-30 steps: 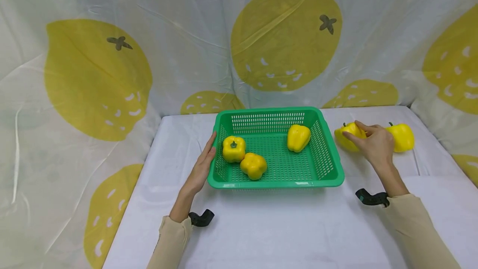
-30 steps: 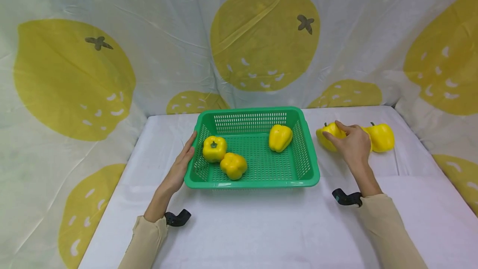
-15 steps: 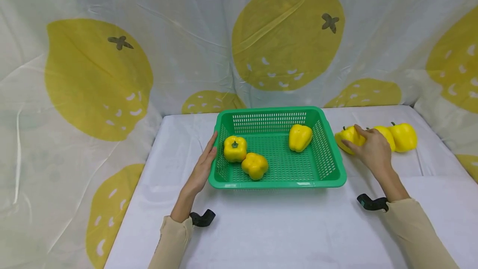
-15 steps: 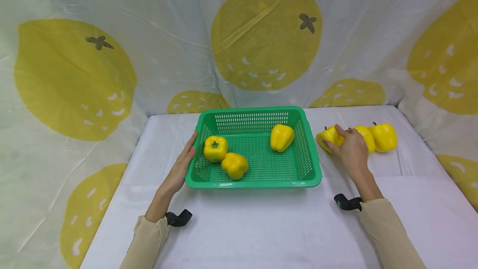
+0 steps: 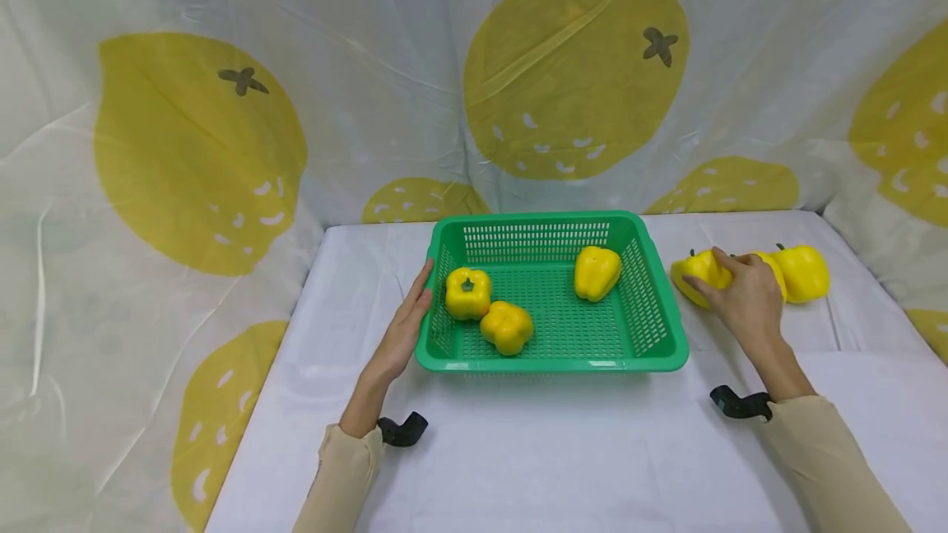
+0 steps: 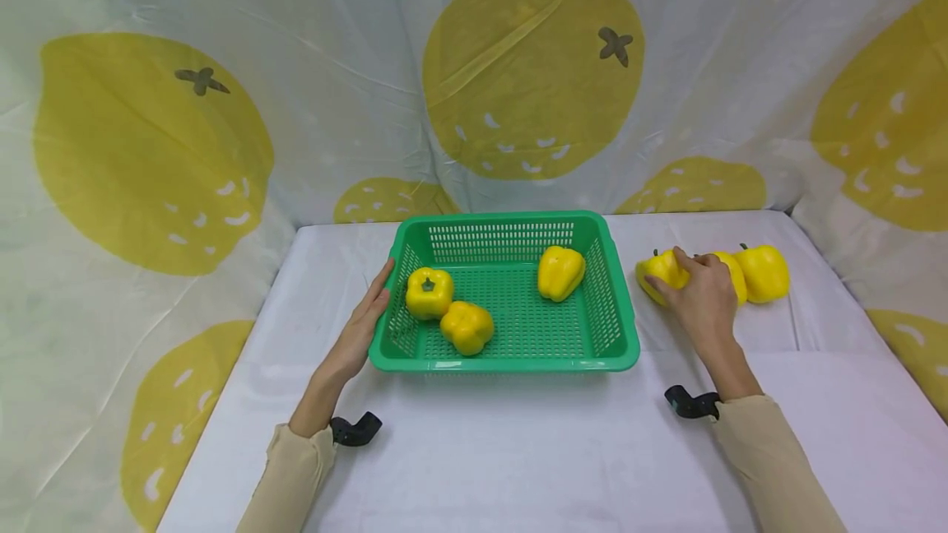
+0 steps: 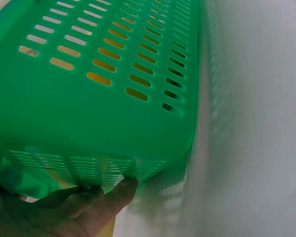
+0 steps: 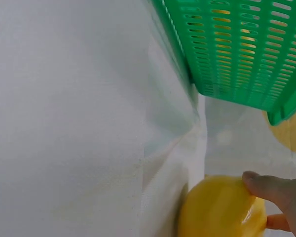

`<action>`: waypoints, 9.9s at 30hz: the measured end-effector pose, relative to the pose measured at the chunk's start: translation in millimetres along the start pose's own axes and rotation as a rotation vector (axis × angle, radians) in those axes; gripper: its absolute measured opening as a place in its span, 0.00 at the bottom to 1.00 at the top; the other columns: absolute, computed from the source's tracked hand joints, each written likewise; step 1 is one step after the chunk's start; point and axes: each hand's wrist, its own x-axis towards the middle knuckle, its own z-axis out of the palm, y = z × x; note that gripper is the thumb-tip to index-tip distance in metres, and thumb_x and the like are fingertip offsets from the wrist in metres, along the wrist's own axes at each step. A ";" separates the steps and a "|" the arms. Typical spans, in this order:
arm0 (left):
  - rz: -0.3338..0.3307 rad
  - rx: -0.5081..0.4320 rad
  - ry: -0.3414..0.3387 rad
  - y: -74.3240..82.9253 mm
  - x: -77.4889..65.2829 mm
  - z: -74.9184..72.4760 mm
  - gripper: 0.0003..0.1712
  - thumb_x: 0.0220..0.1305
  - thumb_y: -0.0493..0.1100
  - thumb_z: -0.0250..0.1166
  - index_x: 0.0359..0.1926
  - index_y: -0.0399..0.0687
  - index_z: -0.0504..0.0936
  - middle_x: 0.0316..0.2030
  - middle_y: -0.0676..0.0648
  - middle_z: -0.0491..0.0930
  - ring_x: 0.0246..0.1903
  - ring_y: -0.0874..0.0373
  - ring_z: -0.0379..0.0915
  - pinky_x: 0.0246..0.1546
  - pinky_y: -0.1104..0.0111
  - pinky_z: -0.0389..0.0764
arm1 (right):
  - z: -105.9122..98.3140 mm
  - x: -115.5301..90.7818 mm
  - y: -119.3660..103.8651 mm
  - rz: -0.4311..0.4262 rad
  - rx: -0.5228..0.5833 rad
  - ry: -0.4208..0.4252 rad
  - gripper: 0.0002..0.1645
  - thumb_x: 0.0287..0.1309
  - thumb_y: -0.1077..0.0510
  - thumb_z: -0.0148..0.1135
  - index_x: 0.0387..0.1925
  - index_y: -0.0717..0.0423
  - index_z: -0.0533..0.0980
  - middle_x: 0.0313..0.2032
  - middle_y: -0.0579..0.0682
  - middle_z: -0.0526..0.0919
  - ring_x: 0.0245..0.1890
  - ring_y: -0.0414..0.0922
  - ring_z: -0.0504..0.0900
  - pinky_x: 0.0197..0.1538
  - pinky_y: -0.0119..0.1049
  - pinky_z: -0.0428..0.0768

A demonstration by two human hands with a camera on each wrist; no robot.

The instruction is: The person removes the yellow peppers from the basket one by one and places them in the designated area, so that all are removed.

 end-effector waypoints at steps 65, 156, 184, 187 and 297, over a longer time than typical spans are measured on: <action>0.006 -0.029 -0.006 2.8 -0.9 0.9 0.32 0.86 0.55 0.35 0.84 0.68 0.42 0.84 0.56 0.39 0.84 0.51 0.31 0.81 0.40 0.37 | 31.5 86.3 -212.1 -0.472 0.347 -0.611 0.46 0.67 0.41 0.68 0.79 0.46 0.61 0.76 0.60 0.63 0.74 0.61 0.66 0.72 0.65 0.68; 0.021 -0.033 -0.011 -0.6 0.2 -0.6 0.32 0.86 0.56 0.36 0.84 0.69 0.42 0.84 0.57 0.39 0.84 0.53 0.31 0.82 0.42 0.37 | 90.5 70.9 -211.5 -0.488 0.389 -0.795 0.42 0.56 0.56 0.79 0.71 0.58 0.73 0.68 0.58 0.78 0.64 0.56 0.79 0.62 0.50 0.82; 0.018 -0.036 -0.011 -1.1 0.5 -1.6 0.32 0.86 0.56 0.36 0.84 0.70 0.42 0.84 0.57 0.38 0.84 0.53 0.31 0.82 0.42 0.37 | 97.6 67.9 -213.7 -0.533 0.507 -0.837 0.43 0.58 0.56 0.77 0.74 0.54 0.70 0.72 0.55 0.74 0.66 0.54 0.77 0.67 0.50 0.79; 0.017 -0.031 -0.009 -0.7 0.2 -2.0 0.32 0.86 0.57 0.36 0.84 0.70 0.42 0.84 0.57 0.38 0.84 0.53 0.31 0.82 0.42 0.37 | 95.8 70.2 -214.2 -0.518 0.519 -0.794 0.44 0.58 0.54 0.78 0.73 0.52 0.71 0.71 0.52 0.75 0.65 0.52 0.78 0.67 0.49 0.79; 0.031 -0.065 -0.039 -5.5 2.5 -6.3 0.31 0.85 0.58 0.34 0.83 0.71 0.42 0.84 0.58 0.37 0.84 0.53 0.29 0.82 0.43 0.36 | -78.1 -45.8 81.4 0.646 0.221 0.081 0.41 0.66 0.40 0.67 0.76 0.41 0.64 0.79 0.50 0.62 0.46 0.26 0.57 0.37 0.10 0.60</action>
